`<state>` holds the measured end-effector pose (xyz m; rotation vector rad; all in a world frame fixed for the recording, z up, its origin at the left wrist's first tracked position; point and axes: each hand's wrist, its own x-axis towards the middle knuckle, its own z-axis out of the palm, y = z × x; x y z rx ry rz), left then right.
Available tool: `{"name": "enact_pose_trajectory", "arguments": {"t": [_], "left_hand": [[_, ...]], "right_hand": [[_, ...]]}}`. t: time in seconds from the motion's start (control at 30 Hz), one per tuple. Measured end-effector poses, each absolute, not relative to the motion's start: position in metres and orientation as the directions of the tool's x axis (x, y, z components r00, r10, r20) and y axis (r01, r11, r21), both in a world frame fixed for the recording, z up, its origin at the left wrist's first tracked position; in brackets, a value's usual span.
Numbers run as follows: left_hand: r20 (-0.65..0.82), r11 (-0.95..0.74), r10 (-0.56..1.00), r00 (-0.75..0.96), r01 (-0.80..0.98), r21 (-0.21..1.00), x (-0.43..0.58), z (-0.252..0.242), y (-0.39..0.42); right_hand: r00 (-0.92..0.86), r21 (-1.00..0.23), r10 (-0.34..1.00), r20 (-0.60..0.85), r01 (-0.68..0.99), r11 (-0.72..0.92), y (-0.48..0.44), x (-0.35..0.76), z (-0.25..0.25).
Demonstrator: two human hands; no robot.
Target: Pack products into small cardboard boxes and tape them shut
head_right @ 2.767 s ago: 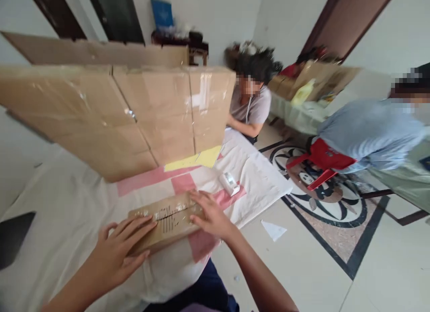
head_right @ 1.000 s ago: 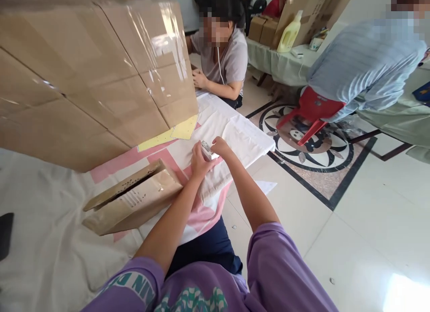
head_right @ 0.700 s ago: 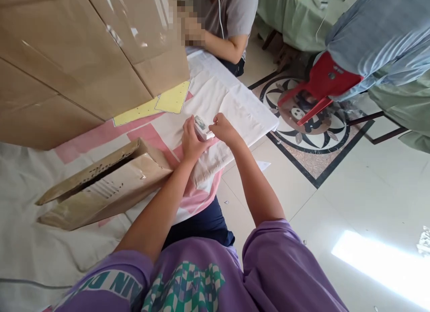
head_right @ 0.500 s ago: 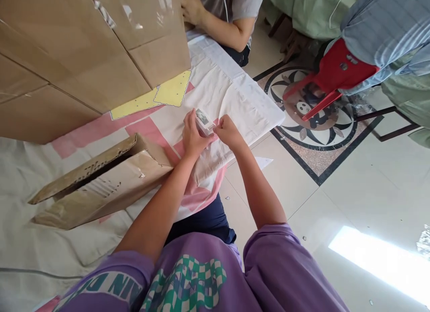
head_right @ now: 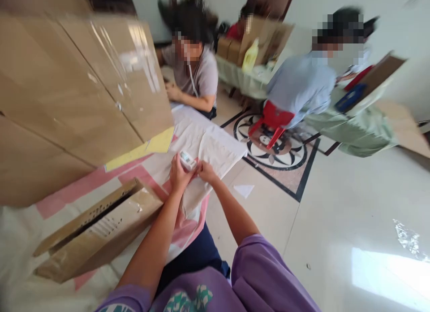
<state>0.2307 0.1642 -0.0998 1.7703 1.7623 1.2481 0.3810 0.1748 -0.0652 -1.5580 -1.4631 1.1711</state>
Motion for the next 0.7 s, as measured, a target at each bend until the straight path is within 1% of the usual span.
{"name": "enact_pose_trajectory", "arguments": {"t": [0.1, 0.17, 0.27, 0.33, 0.4, 0.47, 0.57, 0.7], "left_hand": [[0.29, -0.167, 0.938, -0.188, 0.488, 0.856, 0.237, -0.09, 0.165], [0.341, -0.232, 0.921, -0.187, 0.441, 0.867, 0.242, -0.079, 0.151], [0.431, -0.353, 0.892, -0.135, 0.388, 0.851, 0.247, -0.066, 0.103], [0.431, -0.372, 0.893, -0.128, 0.329, 0.868, 0.245, -0.061, 0.059], [0.344, -0.316, 0.927, -0.152, 0.182, 0.931, 0.234, -0.055, 0.017], [0.285, -0.271, 0.949, -0.132, 0.115, 0.956, 0.214, -0.045, -0.018], [0.282, -0.267, 0.953, -0.11, 0.13, 0.955, 0.178, -0.022, -0.055], [0.314, -0.277, 0.93, -0.189, 0.2, 0.94, 0.135, -0.003, -0.09]], "right_hand": [[-0.019, -0.928, 1.0, -0.02, 0.372, -0.012, 0.159, 0.384, -0.042], [-0.002, -0.933, 0.997, 0.074, 0.353, 0.07, 0.142, 0.387, -0.03], [-0.014, -0.935, 0.98, 0.198, 0.299, 0.193, 0.105, 0.387, -0.021], [-0.051, -0.933, 0.967, 0.252, 0.253, 0.256, 0.074, 0.382, -0.018], [-0.119, -0.938, 0.954, 0.276, 0.185, 0.295, 0.043, 0.371, -0.014], [-0.2, -0.946, 0.938, 0.284, 0.103, 0.308, 0.014, 0.355, -0.004], [-0.331, -0.954, 0.905, 0.265, 0.047, 0.297, -0.017, 0.327, 0.018], [-0.481, -0.94, 0.841, 0.247, 0.093, 0.329, -0.044, 0.287, 0.033]]}}
